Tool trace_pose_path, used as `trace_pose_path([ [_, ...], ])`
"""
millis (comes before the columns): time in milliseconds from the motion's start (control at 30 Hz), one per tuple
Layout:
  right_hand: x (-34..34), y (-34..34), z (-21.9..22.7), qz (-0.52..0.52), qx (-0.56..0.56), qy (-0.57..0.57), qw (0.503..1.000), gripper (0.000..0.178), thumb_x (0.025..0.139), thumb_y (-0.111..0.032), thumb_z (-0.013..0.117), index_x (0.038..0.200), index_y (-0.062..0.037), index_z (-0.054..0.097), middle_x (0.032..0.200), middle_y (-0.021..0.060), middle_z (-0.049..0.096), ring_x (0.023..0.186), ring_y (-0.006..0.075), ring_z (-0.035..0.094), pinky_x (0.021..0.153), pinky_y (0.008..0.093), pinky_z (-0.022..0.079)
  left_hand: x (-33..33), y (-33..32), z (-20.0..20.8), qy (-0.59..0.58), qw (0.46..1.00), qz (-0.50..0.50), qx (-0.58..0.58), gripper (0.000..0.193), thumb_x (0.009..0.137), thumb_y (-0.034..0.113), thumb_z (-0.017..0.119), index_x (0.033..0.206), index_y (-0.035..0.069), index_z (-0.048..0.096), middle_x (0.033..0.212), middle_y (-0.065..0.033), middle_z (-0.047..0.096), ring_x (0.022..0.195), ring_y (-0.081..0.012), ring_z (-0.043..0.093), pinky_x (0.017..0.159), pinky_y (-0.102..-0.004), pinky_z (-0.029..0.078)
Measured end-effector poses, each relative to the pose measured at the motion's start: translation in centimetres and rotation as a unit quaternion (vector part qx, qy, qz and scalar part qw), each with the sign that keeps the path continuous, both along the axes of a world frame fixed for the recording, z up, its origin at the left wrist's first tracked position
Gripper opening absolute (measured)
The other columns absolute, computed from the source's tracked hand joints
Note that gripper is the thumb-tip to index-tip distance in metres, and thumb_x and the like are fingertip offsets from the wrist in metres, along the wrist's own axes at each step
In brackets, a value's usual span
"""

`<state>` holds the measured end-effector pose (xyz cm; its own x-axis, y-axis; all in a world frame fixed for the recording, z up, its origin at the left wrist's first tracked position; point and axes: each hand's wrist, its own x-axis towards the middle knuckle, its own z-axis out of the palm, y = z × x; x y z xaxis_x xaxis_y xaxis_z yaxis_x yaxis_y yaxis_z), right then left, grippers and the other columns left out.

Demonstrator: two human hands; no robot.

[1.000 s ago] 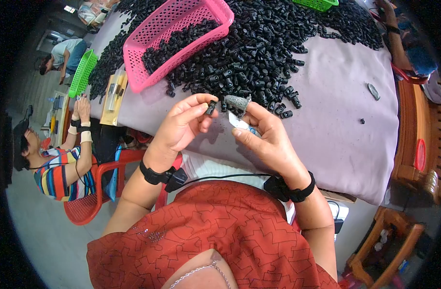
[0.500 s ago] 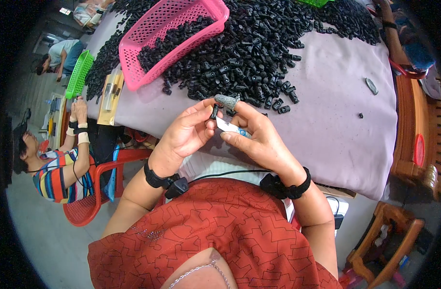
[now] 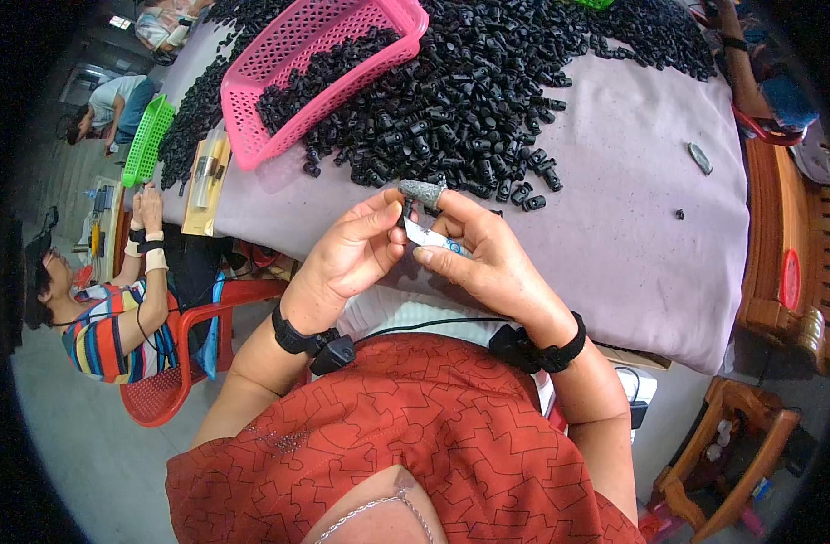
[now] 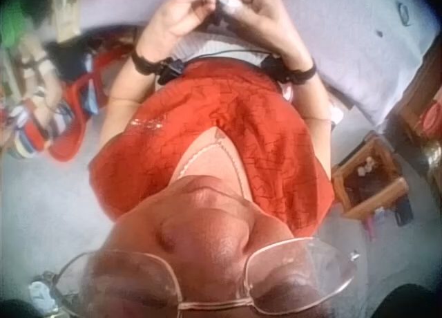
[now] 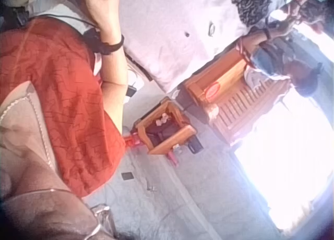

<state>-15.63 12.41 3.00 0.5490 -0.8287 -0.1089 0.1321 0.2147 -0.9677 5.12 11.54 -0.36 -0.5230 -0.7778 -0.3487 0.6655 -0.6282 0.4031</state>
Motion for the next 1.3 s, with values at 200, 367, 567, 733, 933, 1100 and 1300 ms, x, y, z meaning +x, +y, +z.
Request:
trace_pose_path([
  [200, -0.1, -0.1, 0.0, 0.007, -0.015, 0.024, 1.0, 0.049, 0.089, -0.008, 0.066, 0.134, 0.0008, 0.047, 0.083, -0.0036, 0.052, 0.076, 0.0043, 0.046, 0.066, 0.0206, 0.04, 0.1, 0.3, -0.1, 0.006, 1.0, 0.0, -0.014, 0.021, 0.094, 0.006, 0.058, 0.115, 0.006, 0.059, 0.098, -0.0074, 0.067, 0.079, -0.013, 0.068, 0.068, -0.0227, 0.061],
  [367, -0.2, -0.1, 0.2, 0.008, -0.002, 0.018, 1.0, 0.05, 0.089, -0.008, 0.066, 0.134, 0.0016, 0.048, 0.085, -0.0034, 0.052, 0.078, 0.0047, 0.046, 0.068, 0.021, 0.041, 0.1, 0.3, 0.3, 0.004, 1.0, -0.007, -0.009, 0.021, 0.094, 0.005, 0.058, 0.116, 0.005, 0.058, 0.099, -0.0079, 0.067, 0.079, -0.0139, 0.068, 0.069, -0.0228, 0.061],
  [567, -0.4, -0.1, 0.1, 0.004, -0.026, 0.025, 0.999, 0.047, 0.089, -0.008, 0.066, 0.132, 0.0018, 0.05, 0.088, -0.0037, 0.053, 0.079, 0.0048, 0.046, 0.071, 0.0219, 0.042, 0.0, 0.4, 0.6, 0.01, 1.0, -0.013, -0.017, 0.025, 0.094, 0.005, 0.058, 0.119, 0.004, 0.056, 0.099, -0.008, 0.066, 0.079, -0.0142, 0.067, 0.069, -0.0231, 0.06],
  [733, -1.0, -0.7, -0.1, 0.019, 0.031, 0.033, 0.999, 0.041, 0.091, -0.011, 0.064, 0.129, 0.0004, 0.054, 0.084, -0.0048, 0.055, 0.071, 0.0018, 0.044, 0.06, 0.0183, 0.037, -0.1, 0.3, 0.3, 0.01, 0.999, -0.031, -0.025, 0.03, 0.093, 0.005, 0.059, 0.123, 0.003, 0.054, 0.095, -0.0085, 0.064, 0.077, -0.0144, 0.064, 0.067, -0.0231, 0.058],
  [933, -0.9, -0.5, -0.2, 0.028, 0.041, -0.027, 0.998, 0.046, 0.091, -0.013, 0.065, 0.132, 0.0006, 0.05, 0.081, -0.0047, 0.055, 0.066, 0.0016, 0.044, 0.054, 0.0184, 0.035, -0.3, 0.0, 0.3, -0.013, 1.0, -0.022, -0.006, 0.033, 0.093, 0.004, 0.059, 0.125, 0.002, 0.053, 0.096, -0.0091, 0.063, 0.076, -0.0146, 0.062, 0.066, -0.0227, 0.057],
  [1100, -0.8, -0.4, -0.3, 0.034, 0.029, -0.028, 0.999, 0.049, 0.09, -0.012, 0.066, 0.134, 0.0013, 0.048, 0.08, -0.0042, 0.054, 0.065, 0.0023, 0.044, 0.054, 0.0187, 0.035, 0.1, -0.1, 0.2, 0.001, 0.999, -0.029, -0.028, 0.034, 0.092, 0.004, 0.061, 0.125, 0.003, 0.054, 0.098, -0.0089, 0.064, 0.076, -0.0141, 0.063, 0.067, -0.0228, 0.056],
  [1300, -0.9, -0.4, -0.1, 0.038, 0.037, -0.018, 0.998, 0.046, 0.09, -0.012, 0.066, 0.132, 0.0016, 0.05, 0.08, -0.0042, 0.054, 0.065, 0.0022, 0.045, 0.054, 0.0187, 0.036, 0.3, 0.0, 0.0, 0.012, 0.999, -0.037, -0.035, 0.036, 0.091, 0.003, 0.062, 0.126, 0.003, 0.054, 0.098, -0.009, 0.064, 0.075, -0.0138, 0.062, 0.066, -0.0231, 0.054],
])
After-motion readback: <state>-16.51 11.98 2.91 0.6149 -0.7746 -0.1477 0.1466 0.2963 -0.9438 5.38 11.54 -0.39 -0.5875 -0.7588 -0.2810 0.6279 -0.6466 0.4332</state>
